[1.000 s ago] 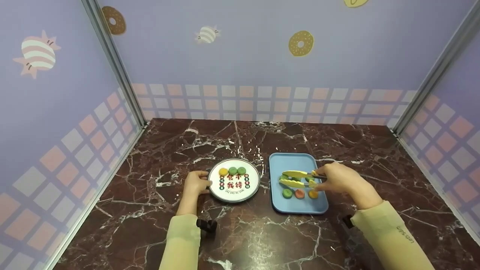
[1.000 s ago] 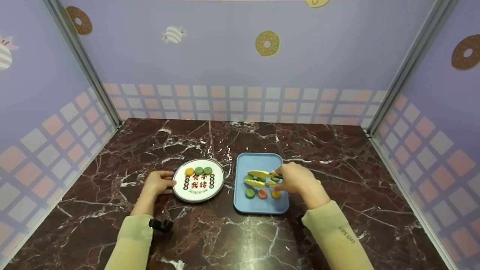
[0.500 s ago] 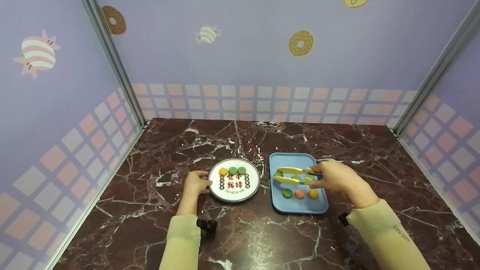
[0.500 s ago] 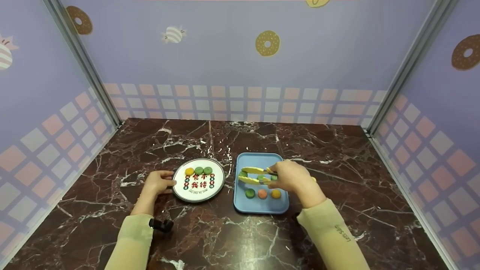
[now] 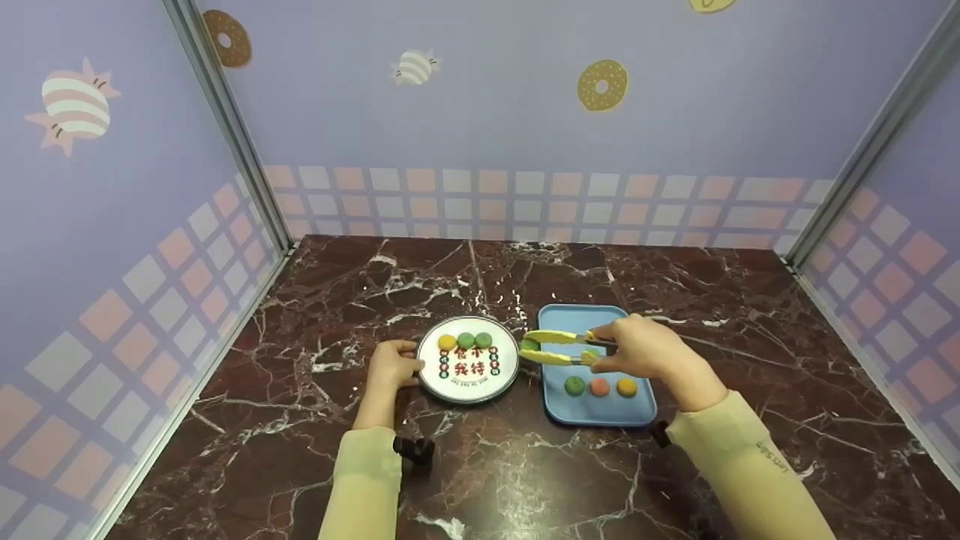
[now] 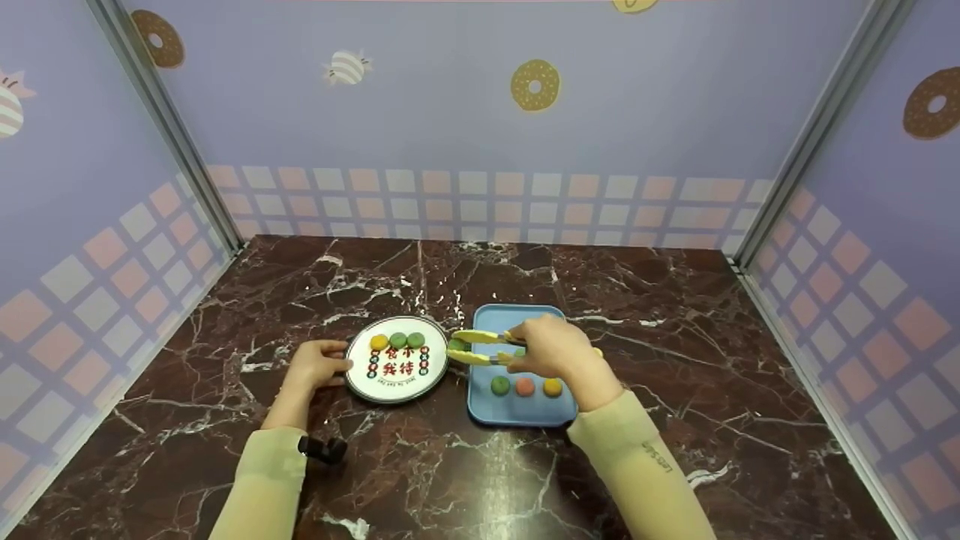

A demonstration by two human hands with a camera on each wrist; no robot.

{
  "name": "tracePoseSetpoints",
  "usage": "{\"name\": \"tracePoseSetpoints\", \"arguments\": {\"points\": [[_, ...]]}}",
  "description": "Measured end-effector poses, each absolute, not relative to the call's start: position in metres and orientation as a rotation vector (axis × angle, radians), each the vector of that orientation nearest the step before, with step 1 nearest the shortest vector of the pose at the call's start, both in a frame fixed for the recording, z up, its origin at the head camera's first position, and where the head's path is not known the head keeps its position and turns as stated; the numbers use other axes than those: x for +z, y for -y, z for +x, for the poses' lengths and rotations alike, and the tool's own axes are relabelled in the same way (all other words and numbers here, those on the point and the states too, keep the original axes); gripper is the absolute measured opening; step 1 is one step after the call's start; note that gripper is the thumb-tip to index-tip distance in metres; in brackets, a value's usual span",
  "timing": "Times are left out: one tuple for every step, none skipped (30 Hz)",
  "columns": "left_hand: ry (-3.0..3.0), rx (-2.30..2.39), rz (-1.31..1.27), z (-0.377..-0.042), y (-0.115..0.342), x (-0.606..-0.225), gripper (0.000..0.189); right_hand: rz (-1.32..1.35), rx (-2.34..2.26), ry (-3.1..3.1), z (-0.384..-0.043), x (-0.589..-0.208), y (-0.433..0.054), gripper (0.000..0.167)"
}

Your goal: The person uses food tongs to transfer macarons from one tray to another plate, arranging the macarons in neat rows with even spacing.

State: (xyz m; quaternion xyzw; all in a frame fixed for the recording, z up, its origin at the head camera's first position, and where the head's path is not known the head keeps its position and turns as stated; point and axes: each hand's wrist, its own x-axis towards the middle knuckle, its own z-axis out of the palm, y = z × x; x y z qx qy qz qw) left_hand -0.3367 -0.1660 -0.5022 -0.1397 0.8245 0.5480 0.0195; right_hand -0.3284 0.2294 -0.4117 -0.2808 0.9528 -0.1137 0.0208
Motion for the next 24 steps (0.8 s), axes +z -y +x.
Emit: {"name": "tracePoseSetpoints", "arguments": {"points": [[-2.557, 1.701, -0.433, -0.336, 0.166, -0.502, 0.047, -0.873, -0.354, -2.952, -0.329, -0.412, -0.226, 0.039], [-2.556, 1.702, -0.434, -0.336, 0.166, -0.502, 0.047, -0.870, -0.356, -2.949, -0.329, -0.412, -0.223, 0.040], [-2.556, 1.704, -0.433, -0.336, 0.166, -0.502, 0.047, -0.874, -0.360, -2.945, -0.329, -0.412, -0.220, 0.040], [-2.557, 1.706, -0.432, -0.336, 0.166, -0.502, 0.047, -0.880, -0.360, -2.943, -0.330, -0.412, -0.217, 0.040], [-2.556, 1.709, -0.432, -0.336, 0.166, -0.502, 0.047, -0.888, -0.358, -2.941, -0.330, -0.413, -0.213, 0.039], [-2.558, 1.709, -0.430, -0.336, 0.166, -0.502, 0.047, -0.897, -0.352, -2.939, -0.331, -0.413, -0.210, 0.039], [-2.559, 1.710, -0.429, -0.336, 0.166, -0.502, 0.047, -0.913, -0.348, -2.940, -0.331, -0.413, -0.207, 0.040], [-2.561, 1.709, -0.429, -0.337, 0.166, -0.502, 0.047, -0.924, -0.340, -2.939, -0.331, -0.413, -0.203, 0.043], [-2.561, 1.710, -0.429, -0.337, 0.167, -0.502, 0.046, -0.940, -0.337, -2.936, -0.332, -0.413, -0.199, 0.042], [-2.559, 1.710, -0.431, -0.336, 0.167, -0.502, 0.046, -0.959, -0.331, -2.937, -0.333, -0.414, -0.196, 0.042], [-2.559, 1.710, -0.430, -0.337, 0.167, -0.502, 0.046, -0.979, -0.322, -2.939, -0.333, -0.414, -0.192, 0.043], [-2.556, 1.712, -0.431, -0.337, 0.167, -0.503, 0.047, -0.999, -0.319, -2.942, -0.334, -0.415, -0.189, 0.042], [-2.552, 1.715, -0.434, -0.337, 0.167, -0.503, 0.047, -1.013, -0.318, -2.943, -0.335, -0.415, -0.185, 0.041], [-2.547, 1.718, -0.435, -0.337, 0.167, -0.503, 0.047, -1.027, -0.319, -2.946, -0.336, -0.416, -0.181, 0.039], [-2.541, 1.724, -0.437, -0.337, 0.167, -0.503, 0.047, -1.040, -0.326, -2.949, -0.336, -0.417, -0.178, 0.037], [-2.537, 1.728, -0.440, -0.337, 0.167, -0.503, 0.047, -1.044, -0.328, -2.952, -0.336, -0.417, -0.174, 0.038], [-2.536, 1.726, -0.440, -0.337, 0.167, -0.503, 0.047, -1.034, -0.335, -2.949, -0.336, -0.417, -0.171, 0.039], [-2.534, 1.724, -0.442, -0.336, 0.167, -0.503, 0.047, -1.026, -0.343, -2.947, -0.336, -0.418, -0.167, 0.038], [-2.534, 1.721, -0.444, -0.337, 0.167, -0.503, 0.047, -1.025, -0.347, -2.944, -0.336, -0.418, -0.164, 0.039], [-2.536, 1.718, -0.444, -0.337, 0.166, -0.503, 0.047, -1.026, -0.351, -2.942, -0.336, -0.419, -0.161, 0.040], [-2.540, 1.715, -0.444, -0.337, 0.166, -0.503, 0.046, -1.022, -0.356, -2.934, -0.336, -0.419, -0.158, 0.041], [-2.545, 1.710, -0.443, -0.337, 0.166, -0.503, 0.046, -1.023, -0.358, -2.926, -0.336, -0.420, -0.155, 0.043], [-2.549, 1.707, -0.442, -0.337, 0.166, -0.503, 0.046, -1.025, -0.358, -2.923, -0.337, -0.420, -0.153, 0.043], [-2.551, 1.710, -0.442, -0.337, 0.166, -0.503, 0.046, -1.040, -0.362, -2.918, -0.337, -0.422, -0.150, 0.042]]}}
